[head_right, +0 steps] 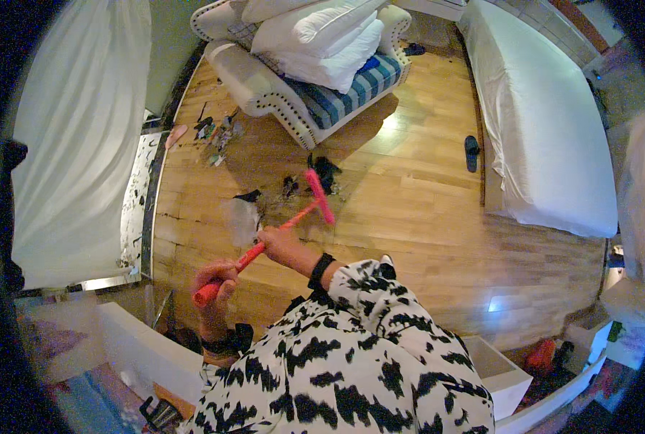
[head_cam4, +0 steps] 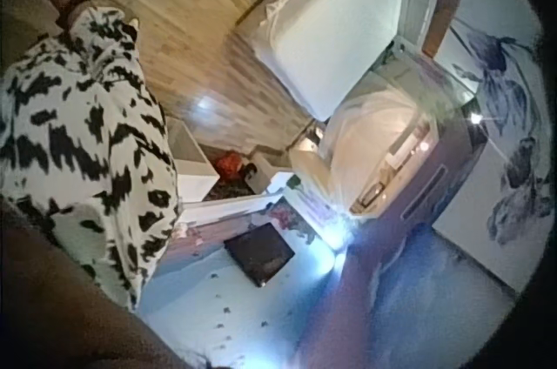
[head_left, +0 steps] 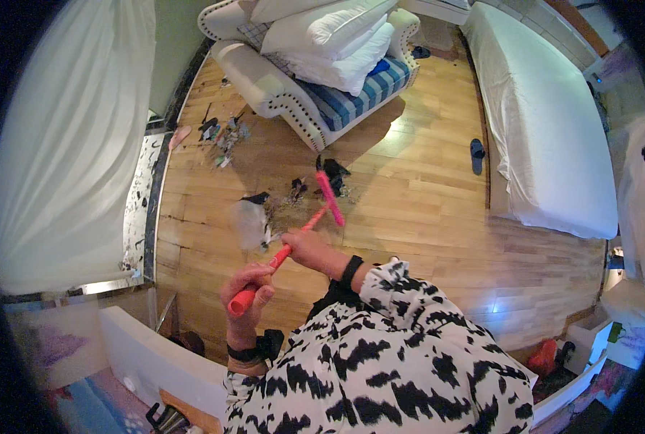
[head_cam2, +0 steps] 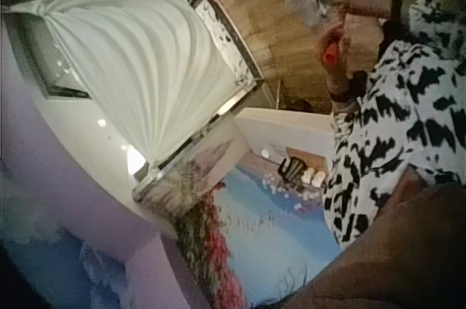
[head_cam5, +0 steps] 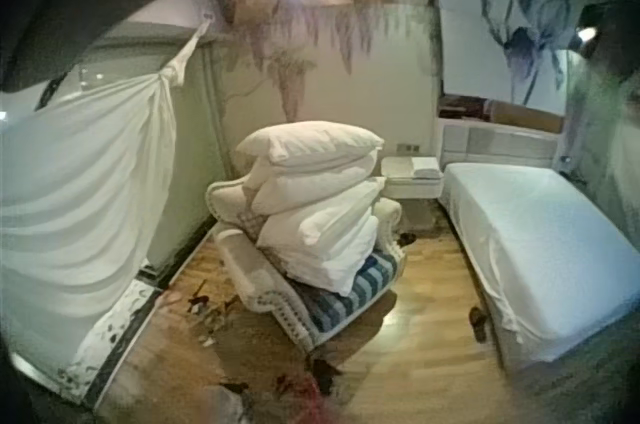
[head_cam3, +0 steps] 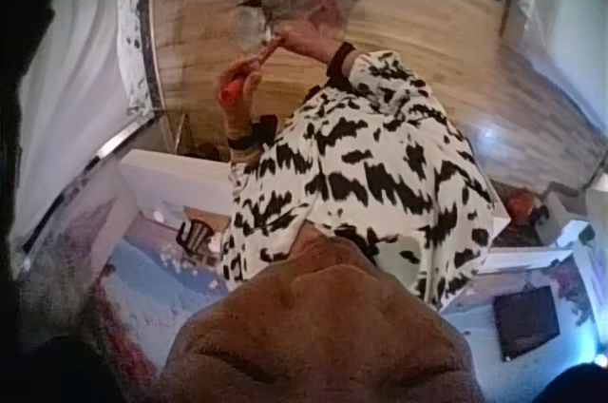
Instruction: The person sweeps debris on a wooden floor using a pink broom, gathering scattered paper and fabric scraps into a pile. The person moves around the room to collect the debris from different areas.
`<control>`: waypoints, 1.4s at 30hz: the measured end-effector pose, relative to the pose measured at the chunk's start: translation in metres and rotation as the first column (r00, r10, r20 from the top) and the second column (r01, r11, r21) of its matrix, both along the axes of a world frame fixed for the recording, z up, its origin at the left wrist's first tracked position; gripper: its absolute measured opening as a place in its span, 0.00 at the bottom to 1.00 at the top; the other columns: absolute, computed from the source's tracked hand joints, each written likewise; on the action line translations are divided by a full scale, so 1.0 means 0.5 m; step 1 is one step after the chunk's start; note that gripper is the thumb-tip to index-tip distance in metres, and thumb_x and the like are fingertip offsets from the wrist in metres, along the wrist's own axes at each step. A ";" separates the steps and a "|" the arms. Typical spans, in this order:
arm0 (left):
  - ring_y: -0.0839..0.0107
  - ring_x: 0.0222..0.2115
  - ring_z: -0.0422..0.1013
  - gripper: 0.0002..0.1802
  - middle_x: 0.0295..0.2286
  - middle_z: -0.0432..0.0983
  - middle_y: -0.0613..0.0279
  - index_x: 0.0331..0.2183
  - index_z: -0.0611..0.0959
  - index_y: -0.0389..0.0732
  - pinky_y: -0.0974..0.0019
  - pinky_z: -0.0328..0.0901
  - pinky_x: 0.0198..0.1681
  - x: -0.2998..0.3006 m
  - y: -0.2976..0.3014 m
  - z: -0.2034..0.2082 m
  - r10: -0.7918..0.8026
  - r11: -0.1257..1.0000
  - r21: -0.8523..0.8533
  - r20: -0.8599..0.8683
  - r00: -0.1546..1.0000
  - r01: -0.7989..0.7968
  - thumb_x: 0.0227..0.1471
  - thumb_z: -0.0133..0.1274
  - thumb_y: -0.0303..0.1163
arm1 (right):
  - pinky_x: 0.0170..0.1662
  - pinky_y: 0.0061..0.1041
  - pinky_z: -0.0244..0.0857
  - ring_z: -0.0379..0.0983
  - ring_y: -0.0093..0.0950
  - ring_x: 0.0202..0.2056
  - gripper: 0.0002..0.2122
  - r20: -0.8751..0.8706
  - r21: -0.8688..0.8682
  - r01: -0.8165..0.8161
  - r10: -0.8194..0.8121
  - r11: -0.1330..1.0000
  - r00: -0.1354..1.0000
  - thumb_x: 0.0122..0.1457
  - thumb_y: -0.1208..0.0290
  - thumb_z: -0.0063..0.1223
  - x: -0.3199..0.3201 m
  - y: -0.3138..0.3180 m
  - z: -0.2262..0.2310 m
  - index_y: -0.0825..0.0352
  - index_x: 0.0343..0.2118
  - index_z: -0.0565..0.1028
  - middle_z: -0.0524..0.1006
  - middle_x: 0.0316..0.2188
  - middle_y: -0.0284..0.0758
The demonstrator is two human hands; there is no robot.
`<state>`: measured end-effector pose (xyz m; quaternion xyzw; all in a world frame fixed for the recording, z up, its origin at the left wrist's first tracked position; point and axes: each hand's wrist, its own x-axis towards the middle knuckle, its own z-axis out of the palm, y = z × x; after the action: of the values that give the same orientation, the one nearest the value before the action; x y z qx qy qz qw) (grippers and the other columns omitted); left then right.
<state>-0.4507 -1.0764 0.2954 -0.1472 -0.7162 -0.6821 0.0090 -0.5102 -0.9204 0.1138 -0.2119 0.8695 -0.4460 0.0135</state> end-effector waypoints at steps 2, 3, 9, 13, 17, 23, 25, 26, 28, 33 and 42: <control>0.72 0.29 0.70 0.13 0.26 0.75 0.63 0.39 0.81 0.35 0.66 0.67 0.40 -0.023 0.022 -0.028 -0.075 0.997 0.030 0.000 0.997 0.075 0.51 0.63 0.27 | 0.33 0.45 0.69 0.75 0.48 0.32 0.04 -0.019 0.074 0.038 -0.037 0.997 0.999 0.52 0.71 0.55 0.001 0.067 -0.013 0.65 0.28 0.73 0.76 0.27 0.44; 0.70 0.34 0.73 0.11 0.31 0.79 0.60 0.38 0.82 0.37 0.65 0.68 0.44 -0.034 0.039 -0.048 -0.101 0.995 0.027 0.049 0.994 0.100 0.50 0.62 0.24 | 0.33 0.44 0.69 0.75 0.47 0.32 0.04 0.009 0.130 0.052 -0.054 0.990 0.999 0.52 0.71 0.55 -0.003 0.111 -0.030 0.64 0.28 0.73 0.76 0.28 0.43; 0.64 0.46 0.73 0.07 0.40 0.80 0.58 0.36 0.82 0.37 0.62 0.65 0.53 -0.140 0.239 -0.191 -0.333 0.942 0.021 0.149 0.931 0.334 0.52 0.59 0.21 | 0.34 0.43 0.70 0.77 0.44 0.35 0.05 0.149 0.454 0.139 -0.229 0.880 0.962 0.52 0.69 0.56 -0.031 0.385 -0.166 0.62 0.30 0.74 0.77 0.32 0.40; 0.60 0.49 0.72 0.05 0.41 0.79 0.56 0.36 0.81 0.36 0.59 0.64 0.56 -0.188 0.354 -0.289 -0.401 0.916 0.079 0.168 0.901 0.393 0.54 0.57 0.21 | 0.34 0.43 0.71 0.77 0.44 0.35 0.06 0.186 0.596 0.177 -0.349 0.784 0.918 0.54 0.67 0.55 -0.060 0.519 -0.187 0.61 0.32 0.75 0.77 0.33 0.41; 0.63 0.47 0.72 0.03 0.39 0.78 0.57 0.34 0.80 0.35 0.60 0.63 0.56 -0.260 0.435 -0.345 -0.387 0.922 0.132 0.273 0.881 0.364 0.55 0.56 0.20 | 0.31 0.44 0.71 0.77 0.45 0.32 0.06 0.173 0.594 0.258 -0.434 0.762 0.884 0.55 0.67 0.56 -0.129 0.590 -0.281 0.63 0.31 0.74 0.77 0.29 0.42; 0.70 0.40 0.74 0.01 0.33 0.80 0.61 0.30 0.83 0.35 0.67 0.67 0.47 -0.361 0.399 -0.286 -0.131 0.991 0.038 0.427 0.895 0.127 0.53 0.59 0.21 | 0.34 0.44 0.69 0.76 0.47 0.33 0.06 0.155 0.377 0.224 -0.300 0.898 0.941 0.51 0.69 0.57 -0.247 0.499 -0.328 0.64 0.29 0.74 0.76 0.29 0.43; 0.71 0.40 0.75 0.01 0.34 0.81 0.60 0.31 0.83 0.35 0.68 0.67 0.47 -0.379 0.342 -0.216 -0.036 0.995 -0.069 0.427 0.904 0.072 0.52 0.59 0.21 | 0.33 0.45 0.69 0.75 0.47 0.32 0.06 0.158 0.343 0.176 -0.241 0.923 0.958 0.49 0.70 0.57 -0.280 0.413 -0.325 0.64 0.28 0.74 0.76 0.28 0.44; 0.71 0.40 0.75 0.01 0.34 0.81 0.60 0.31 0.83 0.34 0.68 0.67 0.46 -0.388 0.314 -0.197 0.006 0.992 -0.115 0.421 0.907 0.047 0.52 0.59 0.21 | 0.32 0.45 0.68 0.75 0.48 0.31 0.05 0.153 0.337 0.155 -0.216 0.929 0.964 0.48 0.71 0.57 -0.296 0.370 -0.318 0.64 0.27 0.74 0.76 0.27 0.44; 0.71 0.40 0.74 0.02 0.35 0.81 0.59 0.31 0.83 0.35 0.68 0.67 0.46 -0.397 0.246 -0.168 0.065 0.990 -0.139 0.403 0.913 -0.009 0.52 0.59 0.20 | 0.32 0.46 0.68 0.75 0.48 0.31 0.05 0.257 0.311 -0.002 -0.082 0.950 0.963 0.49 0.71 0.57 -0.326 0.281 -0.306 0.65 0.27 0.75 0.77 0.27 0.44; 0.68 0.42 0.75 0.02 0.35 0.81 0.57 0.30 0.83 0.36 0.66 0.67 0.48 -0.350 0.110 -0.055 0.380 0.906 -0.354 0.437 0.815 -0.232 0.50 0.59 0.20 | 0.32 0.45 0.69 0.76 0.47 0.32 0.06 0.173 0.112 -0.177 0.156 0.978 0.972 0.50 0.69 0.58 -0.364 0.076 -0.185 0.64 0.27 0.74 0.77 0.28 0.42; 0.59 0.48 0.74 0.05 0.38 0.80 0.55 0.31 0.81 0.38 0.64 0.70 0.46 -0.294 0.011 -0.075 0.284 0.958 -0.145 0.402 0.870 -0.246 0.51 0.56 0.18 | 0.32 0.43 0.72 0.78 0.43 0.33 0.06 0.162 0.270 -0.208 0.168 0.940 0.972 0.52 0.69 0.56 -0.327 0.048 -0.154 0.65 0.28 0.74 0.77 0.29 0.40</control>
<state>-0.5979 -1.0709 0.2577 0.1020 -0.7445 -0.6573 -0.0580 -0.6736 -0.8965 0.0368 -0.2589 0.8973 -0.3263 0.1460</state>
